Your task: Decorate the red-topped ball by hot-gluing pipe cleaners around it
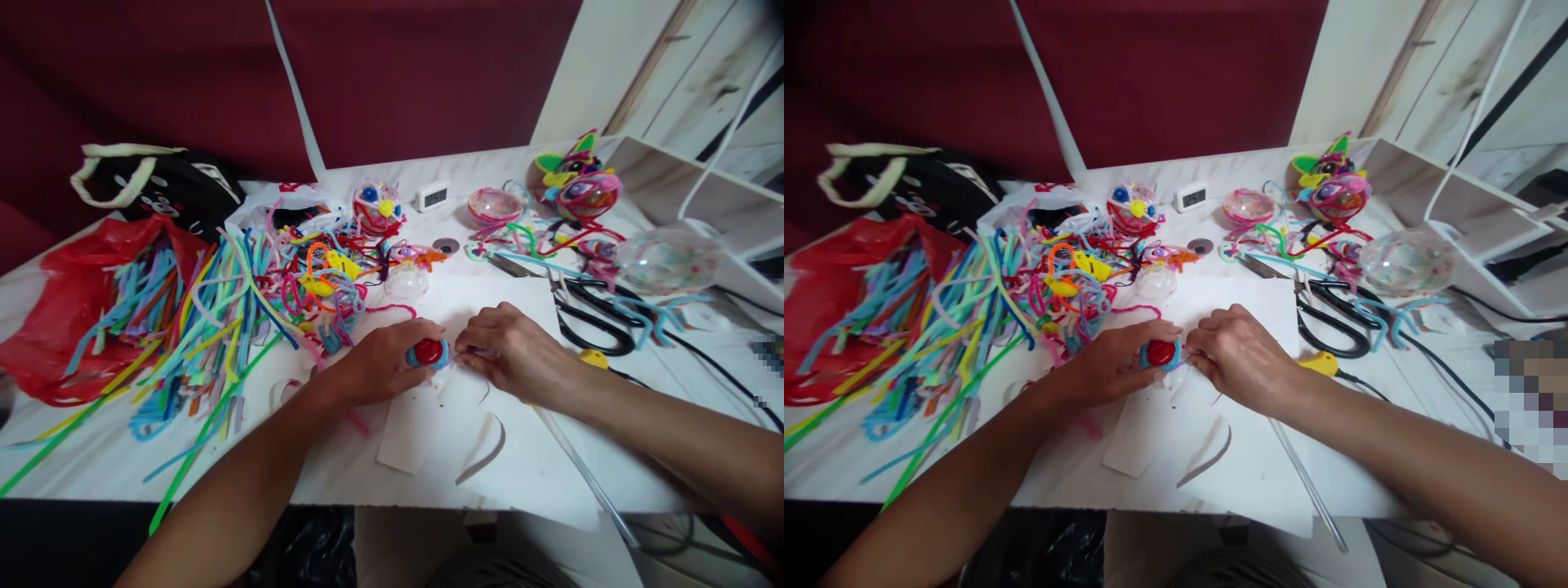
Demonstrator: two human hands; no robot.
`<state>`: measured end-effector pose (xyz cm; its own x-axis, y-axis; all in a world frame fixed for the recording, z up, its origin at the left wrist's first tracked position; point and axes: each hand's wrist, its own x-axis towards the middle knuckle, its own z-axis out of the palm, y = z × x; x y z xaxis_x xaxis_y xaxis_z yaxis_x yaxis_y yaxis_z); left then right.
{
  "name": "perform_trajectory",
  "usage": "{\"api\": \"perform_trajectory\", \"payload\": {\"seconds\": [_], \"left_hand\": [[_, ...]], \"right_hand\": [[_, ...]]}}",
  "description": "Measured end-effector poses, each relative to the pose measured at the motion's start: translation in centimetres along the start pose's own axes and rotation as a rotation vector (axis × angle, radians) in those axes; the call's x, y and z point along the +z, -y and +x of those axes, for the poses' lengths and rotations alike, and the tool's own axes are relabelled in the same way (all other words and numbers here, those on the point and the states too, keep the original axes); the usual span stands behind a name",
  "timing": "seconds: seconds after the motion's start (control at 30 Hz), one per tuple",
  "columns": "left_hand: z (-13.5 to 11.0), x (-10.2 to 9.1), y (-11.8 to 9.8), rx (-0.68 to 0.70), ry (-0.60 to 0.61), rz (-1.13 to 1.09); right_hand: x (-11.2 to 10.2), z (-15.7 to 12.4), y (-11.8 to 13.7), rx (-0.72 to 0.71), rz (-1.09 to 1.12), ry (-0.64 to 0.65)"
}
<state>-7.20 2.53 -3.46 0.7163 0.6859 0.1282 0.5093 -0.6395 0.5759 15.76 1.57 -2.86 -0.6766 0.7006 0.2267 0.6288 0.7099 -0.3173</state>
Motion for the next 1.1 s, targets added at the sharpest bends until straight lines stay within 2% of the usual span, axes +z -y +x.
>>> {"api": "perform_trajectory", "payload": {"seconds": [0.73, 0.93, 1.1], "left_hand": [[0.1, 0.0, -0.8, -0.002, 0.034, 0.008], [-0.2, 0.7, -0.9, 0.009, -0.031, 0.105], [0.0, 1.5, -1.0, 0.046, -0.172, 0.214]], "right_hand": [[0.4, 0.5, 0.4, -0.066, -0.088, -0.081], [0.7, 0.4, 0.3, -0.059, -0.067, -0.104], [0.8, 0.2, 0.3, -0.049, -0.084, -0.097]]}}
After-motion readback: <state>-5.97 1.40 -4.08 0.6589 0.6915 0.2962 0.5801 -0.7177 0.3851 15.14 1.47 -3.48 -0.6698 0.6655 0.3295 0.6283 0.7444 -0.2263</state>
